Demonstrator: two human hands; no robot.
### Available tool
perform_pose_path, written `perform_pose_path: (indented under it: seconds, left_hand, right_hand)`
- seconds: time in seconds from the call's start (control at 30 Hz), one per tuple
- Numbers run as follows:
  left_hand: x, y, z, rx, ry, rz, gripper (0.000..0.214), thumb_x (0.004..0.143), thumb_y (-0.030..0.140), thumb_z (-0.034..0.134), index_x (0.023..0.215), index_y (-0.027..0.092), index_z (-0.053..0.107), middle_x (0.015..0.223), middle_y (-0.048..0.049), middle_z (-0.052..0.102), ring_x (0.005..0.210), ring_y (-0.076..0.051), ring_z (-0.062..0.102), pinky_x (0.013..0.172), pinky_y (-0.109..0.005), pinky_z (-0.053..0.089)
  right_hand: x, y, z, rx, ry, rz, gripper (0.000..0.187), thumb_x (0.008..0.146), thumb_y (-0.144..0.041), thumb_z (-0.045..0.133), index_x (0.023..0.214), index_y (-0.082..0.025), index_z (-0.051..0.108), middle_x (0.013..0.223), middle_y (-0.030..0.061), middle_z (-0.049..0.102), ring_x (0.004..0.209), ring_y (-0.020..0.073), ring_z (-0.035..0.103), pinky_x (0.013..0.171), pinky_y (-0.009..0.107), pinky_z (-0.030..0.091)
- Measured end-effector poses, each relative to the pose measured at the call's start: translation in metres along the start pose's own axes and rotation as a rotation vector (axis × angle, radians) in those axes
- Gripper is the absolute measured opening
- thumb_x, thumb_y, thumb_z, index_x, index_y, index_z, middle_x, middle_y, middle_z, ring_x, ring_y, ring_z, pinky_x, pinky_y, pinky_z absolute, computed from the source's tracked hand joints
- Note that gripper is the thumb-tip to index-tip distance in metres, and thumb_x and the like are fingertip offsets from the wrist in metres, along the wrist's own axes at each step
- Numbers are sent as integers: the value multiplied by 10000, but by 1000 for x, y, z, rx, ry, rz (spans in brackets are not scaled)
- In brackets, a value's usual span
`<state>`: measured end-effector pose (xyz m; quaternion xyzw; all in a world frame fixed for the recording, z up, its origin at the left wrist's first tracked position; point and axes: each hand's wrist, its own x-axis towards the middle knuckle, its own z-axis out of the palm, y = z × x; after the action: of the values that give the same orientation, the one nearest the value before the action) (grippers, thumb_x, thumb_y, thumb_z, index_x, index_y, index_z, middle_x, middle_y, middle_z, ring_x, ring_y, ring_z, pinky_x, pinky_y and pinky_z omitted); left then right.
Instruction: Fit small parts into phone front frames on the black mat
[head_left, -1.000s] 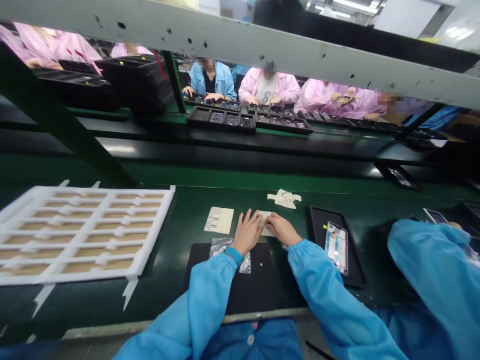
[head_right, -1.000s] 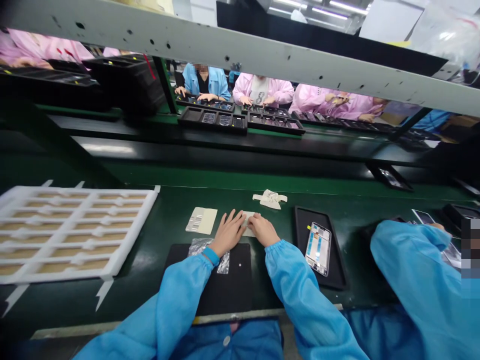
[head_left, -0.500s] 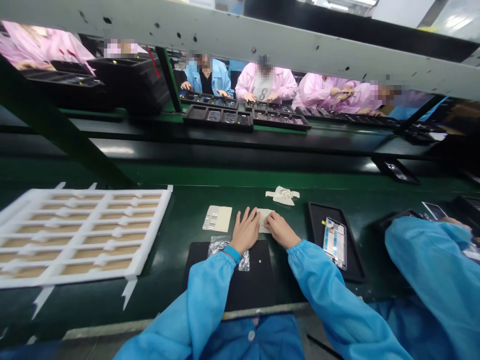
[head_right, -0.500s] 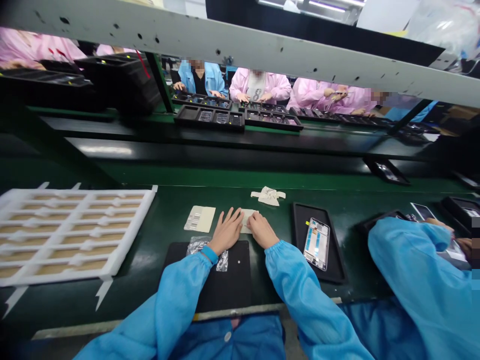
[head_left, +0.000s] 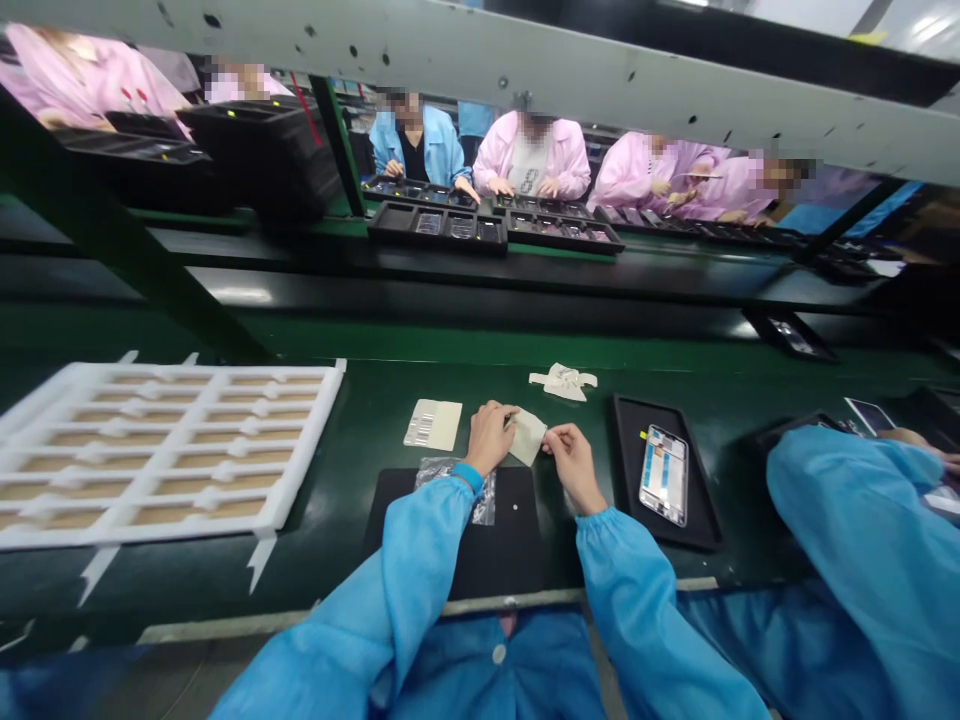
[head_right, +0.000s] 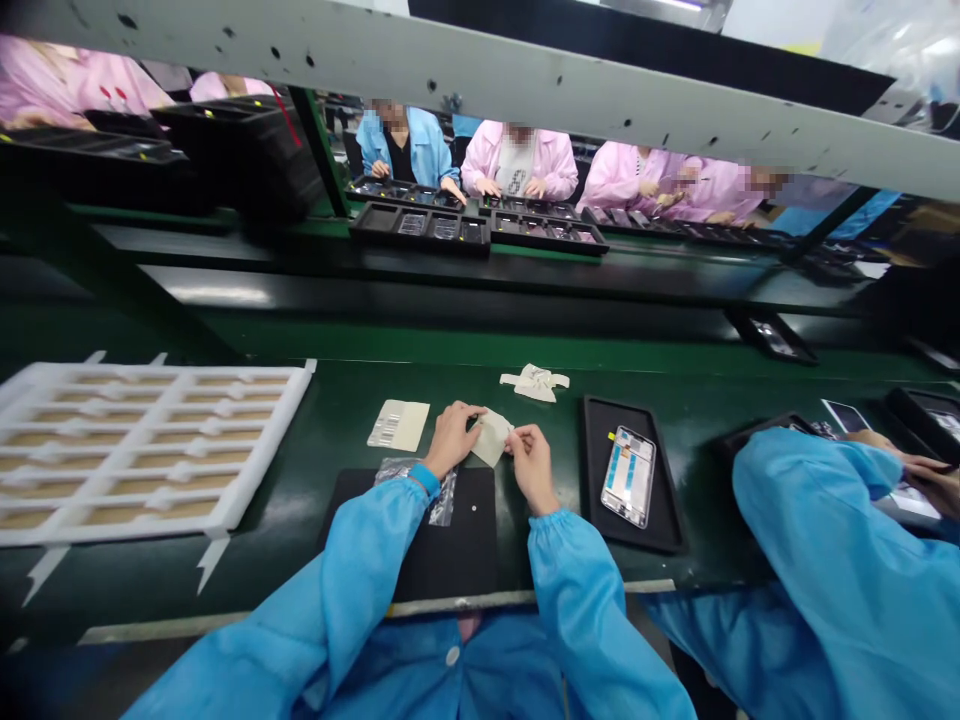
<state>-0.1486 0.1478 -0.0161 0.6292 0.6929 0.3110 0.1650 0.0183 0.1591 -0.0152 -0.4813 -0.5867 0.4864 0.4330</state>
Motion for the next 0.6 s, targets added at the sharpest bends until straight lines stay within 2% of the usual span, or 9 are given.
perform_pose_path:
  seconds: [0.17, 0.3, 0.37, 0.47, 0.53, 0.6]
  left_hand:
    - [8, 4, -3, -75, -18, 21, 236, 915, 171, 603, 1145, 133, 571, 933, -28, 625, 830, -167, 621, 790, -350, 537]
    - [4, 15, -23, -69, 15, -1, 206, 904, 73, 523, 1096, 147, 530, 952, -28, 623, 834, -136, 620, 779, -276, 515]
    - [-14, 20, -41, -33, 41, -10, 189, 913, 74, 470, 1063, 178, 519, 989, -30, 617, 873, -129, 610, 791, -252, 490]
    - [-62, 24, -62, 64, 43, -32, 49, 937, 246, 511, 919, 205, 531, 859, -16, 590, 823, -176, 587, 740, -288, 457]
    - [-95, 24, -65, 129, -2, -38, 160, 903, 297, 582, 785, 208, 520, 750, -9, 558, 764, -202, 573, 695, -303, 430]
    - [-117, 23, -60, 174, -38, -45, 199, 879, 272, 612, 723, 205, 508, 721, -17, 555, 750, -218, 574, 674, -309, 416]
  right_hand:
    - [1, -6, 4, 108, 48, 53, 433, 704, -589, 701, 784, -181, 578, 727, 37, 657, 656, 157, 613, 670, 311, 517]
    - [-11, -7, 3, 153, 57, 94, 442, 679, -590, 726, 771, -178, 595, 723, 43, 666, 646, 157, 615, 647, 300, 509]
    - [-18, -9, 0, 168, 49, 106, 427, 683, -575, 733, 772, -180, 597, 728, 42, 667, 651, 156, 616, 650, 295, 509]
    - [-30, -13, -1, 178, 0, 112, 391, 705, -543, 737, 782, -184, 603, 733, 37, 669, 673, 157, 624, 674, 295, 515]
    - [-37, -16, 3, 177, -51, 116, 378, 721, -538, 731, 778, -188, 602, 730, 35, 669, 676, 160, 630, 677, 295, 519]
    - [-45, -19, 8, 171, -105, 122, 375, 733, -541, 723, 770, -190, 596, 730, 35, 671, 669, 158, 634, 673, 293, 524]
